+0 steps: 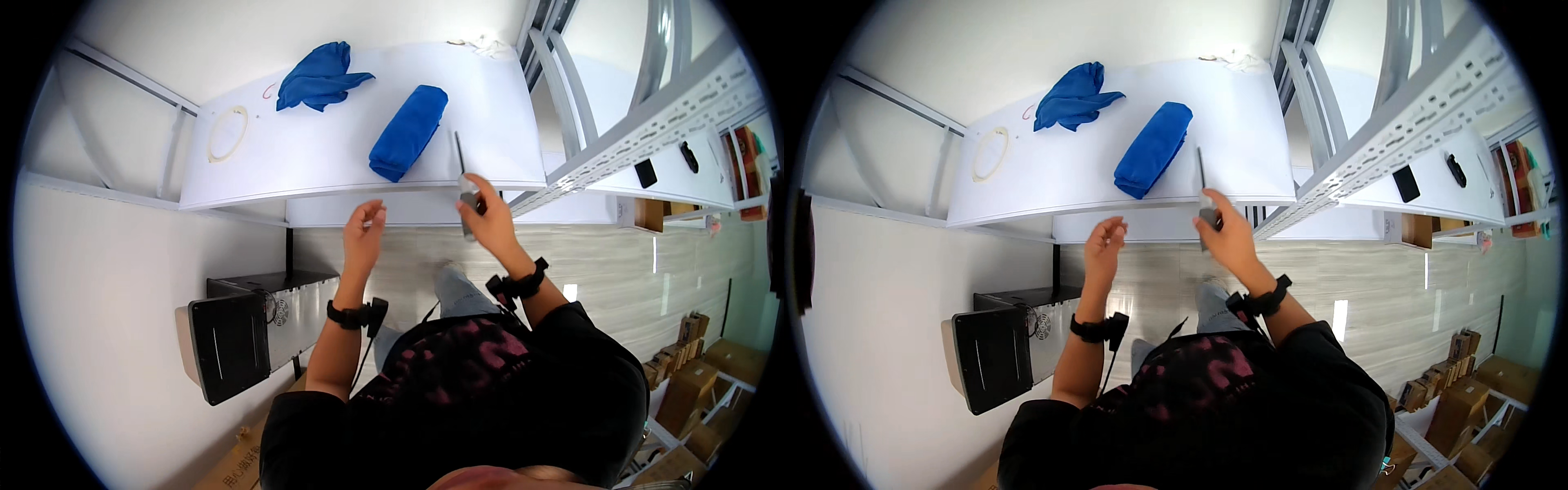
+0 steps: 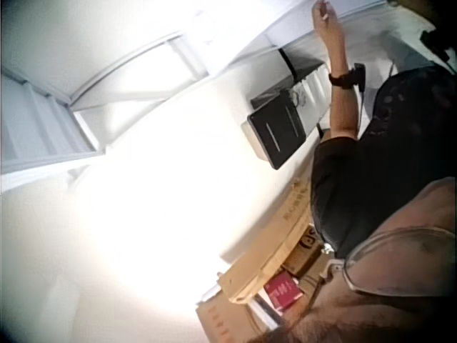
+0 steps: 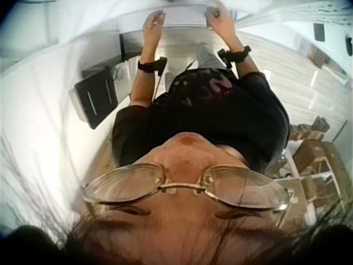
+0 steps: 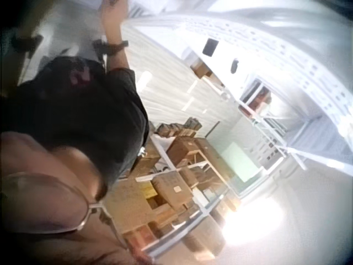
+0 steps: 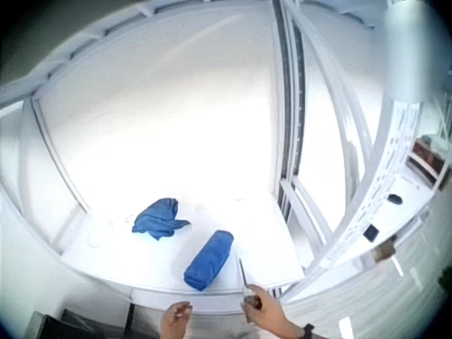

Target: The person uses a screwdriver to fasten screws into a white metal panel, then wipes a beige and black appliance with a blue cloth, and finally uses the screwdriver to tighten screws on the appliance.

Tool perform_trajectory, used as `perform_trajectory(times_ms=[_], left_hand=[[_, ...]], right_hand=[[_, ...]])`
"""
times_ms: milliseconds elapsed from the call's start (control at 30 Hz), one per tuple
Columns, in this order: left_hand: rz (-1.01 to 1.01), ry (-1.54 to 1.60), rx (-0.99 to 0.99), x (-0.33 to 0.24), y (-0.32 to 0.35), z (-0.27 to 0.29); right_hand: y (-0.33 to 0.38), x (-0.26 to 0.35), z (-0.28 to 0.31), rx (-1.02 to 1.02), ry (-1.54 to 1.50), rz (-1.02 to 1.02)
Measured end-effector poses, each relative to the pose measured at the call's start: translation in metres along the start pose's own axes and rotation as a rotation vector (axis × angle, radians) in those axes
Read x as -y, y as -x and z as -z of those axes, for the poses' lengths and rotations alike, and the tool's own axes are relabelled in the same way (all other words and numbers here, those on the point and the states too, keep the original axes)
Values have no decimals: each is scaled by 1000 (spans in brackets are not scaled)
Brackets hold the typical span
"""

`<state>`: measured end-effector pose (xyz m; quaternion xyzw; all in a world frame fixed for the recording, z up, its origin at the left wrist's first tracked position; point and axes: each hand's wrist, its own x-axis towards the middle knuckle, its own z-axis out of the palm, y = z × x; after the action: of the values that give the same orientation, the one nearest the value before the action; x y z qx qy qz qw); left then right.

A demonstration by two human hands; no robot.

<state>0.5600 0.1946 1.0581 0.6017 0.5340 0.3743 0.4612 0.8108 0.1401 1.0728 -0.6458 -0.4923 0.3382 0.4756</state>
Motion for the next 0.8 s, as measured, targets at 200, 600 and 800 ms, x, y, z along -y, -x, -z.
perform_trajectory(times_ms=[200, 600, 800], left_hand=[[-222, -201, -148, -39, -91, -22], [-15, -274, 193, -19, -165, -9], [101, -330, 355, -34, -168, -13]], right_hand=[[-88, -14, 14, -199, 360, 82], [-134, -14, -42, -175, 594, -75], [-135, -13, -36, -314, 681, 194]])
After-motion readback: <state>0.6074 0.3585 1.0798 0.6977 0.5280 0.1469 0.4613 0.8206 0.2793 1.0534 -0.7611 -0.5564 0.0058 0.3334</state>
